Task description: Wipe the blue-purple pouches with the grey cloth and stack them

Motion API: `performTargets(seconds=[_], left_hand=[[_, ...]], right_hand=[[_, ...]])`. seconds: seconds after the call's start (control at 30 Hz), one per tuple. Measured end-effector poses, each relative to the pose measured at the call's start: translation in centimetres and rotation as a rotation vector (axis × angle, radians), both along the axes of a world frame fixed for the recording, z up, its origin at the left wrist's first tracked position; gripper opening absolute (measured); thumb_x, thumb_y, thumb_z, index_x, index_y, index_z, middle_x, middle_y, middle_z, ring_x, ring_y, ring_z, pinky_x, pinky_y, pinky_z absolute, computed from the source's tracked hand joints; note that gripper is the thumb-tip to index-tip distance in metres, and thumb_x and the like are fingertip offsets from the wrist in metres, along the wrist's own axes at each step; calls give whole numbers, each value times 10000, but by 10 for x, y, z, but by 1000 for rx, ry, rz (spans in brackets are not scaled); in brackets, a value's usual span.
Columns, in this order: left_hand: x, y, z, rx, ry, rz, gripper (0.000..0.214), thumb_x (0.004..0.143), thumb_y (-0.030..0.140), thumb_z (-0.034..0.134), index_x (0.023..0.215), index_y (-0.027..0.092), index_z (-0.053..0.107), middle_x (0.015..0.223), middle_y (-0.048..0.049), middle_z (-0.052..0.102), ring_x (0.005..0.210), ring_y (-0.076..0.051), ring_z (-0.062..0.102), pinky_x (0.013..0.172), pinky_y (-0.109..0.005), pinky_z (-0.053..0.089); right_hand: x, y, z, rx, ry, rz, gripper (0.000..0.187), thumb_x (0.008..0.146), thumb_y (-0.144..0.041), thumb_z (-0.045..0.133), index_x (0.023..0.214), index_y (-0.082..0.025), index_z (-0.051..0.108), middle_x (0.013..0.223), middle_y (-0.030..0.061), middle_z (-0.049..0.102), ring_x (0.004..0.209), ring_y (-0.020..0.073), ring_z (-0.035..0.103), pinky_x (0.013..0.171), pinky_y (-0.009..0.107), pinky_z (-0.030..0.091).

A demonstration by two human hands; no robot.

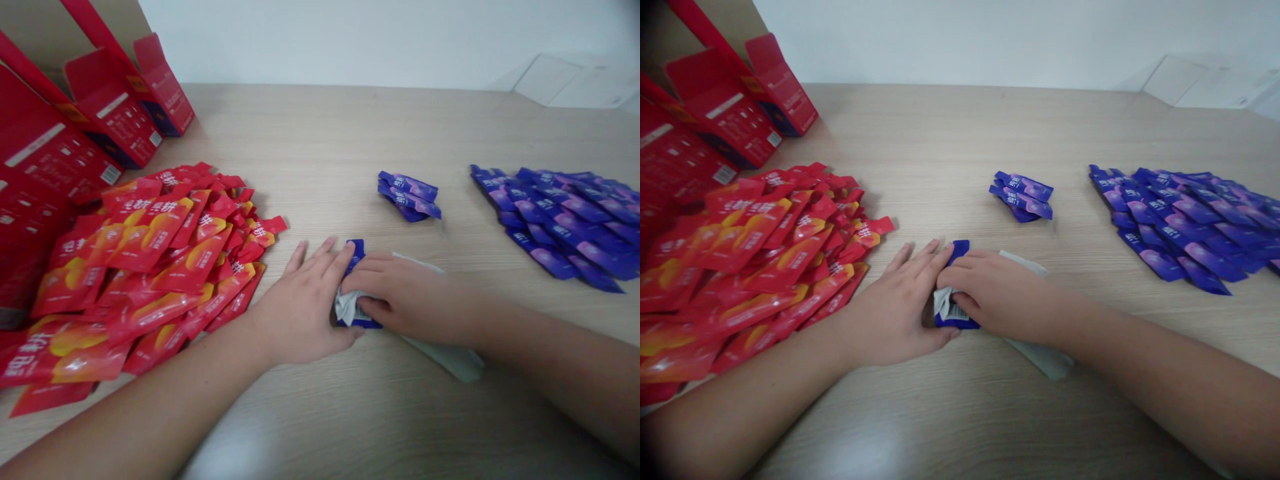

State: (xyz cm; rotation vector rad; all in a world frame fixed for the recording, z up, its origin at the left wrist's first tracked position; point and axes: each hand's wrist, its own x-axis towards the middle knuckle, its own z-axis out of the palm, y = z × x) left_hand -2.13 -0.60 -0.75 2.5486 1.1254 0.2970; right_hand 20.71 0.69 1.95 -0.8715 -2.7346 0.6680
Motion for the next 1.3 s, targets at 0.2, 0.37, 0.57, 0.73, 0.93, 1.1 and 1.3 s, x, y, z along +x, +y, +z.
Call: performTargets(seconds=[0.2,0.37,0.57,0.73,0.93,1.1,1.3], left_hand=[[1,-1,-2,-13,6,15,1162,869,573,767,1733,92,156,1772,-267,324,1689,-397,249,1378,-628,121],[0,-2,-4,10,2,26,1155,875,568,754,1732,83,151,1755,-283,350,1685,-412,251,1377,-627,133],[1,-1,1,-21,7,26,1183,870,565,761,1721,34,134,1756,-311,323,1671,-417,290,1374,-629,162],[1,-2,7,-29,40,-12,1026,912,452,690,1709,29,200,1746,-288,363,1660,-375,340,1381,-607,176],[1,-3,8,-43,29,8,978,923,428,676,1708,69,216,1746,-264,382,1653,-363,360,1379,-603,203],[2,-4,5,-39,4,24,1004,912,432,685,1721,111,185,1732,-233,426,1668,-381,316,1375,-623,202],[4,-4,4,-32,30,28,1022,897,415,665,1714,49,170,1760,-287,336,1666,-416,302,1363,-638,222]], right_hand=[[18,32,-17,139,-10,-153,253,1030,-164,587,1238,-205,725,1199,115,773,1167,298,712,1075,485,554],[29,40,-22,182,53,-289,205,1021,-228,612,1194,-225,723,1173,100,775,1150,296,722,1052,461,563],[20,11,11,-173,92,-60,246,994,-239,693,1236,-270,727,1174,31,802,1065,226,753,964,346,591],[17,12,11,-202,62,87,190,988,-139,676,1099,-250,782,1167,34,809,1168,233,720,1097,367,530],[25,34,-12,81,-29,-126,203,1019,-198,632,1169,-188,769,1140,106,773,1108,277,710,1032,442,546],[32,42,-15,242,-76,-225,197,1044,-243,599,1140,-181,760,1139,136,768,1104,311,710,1009,474,553],[23,20,12,-48,11,4,174,1008,-211,644,1128,-236,767,1110,66,796,1046,254,738,977,401,585]])
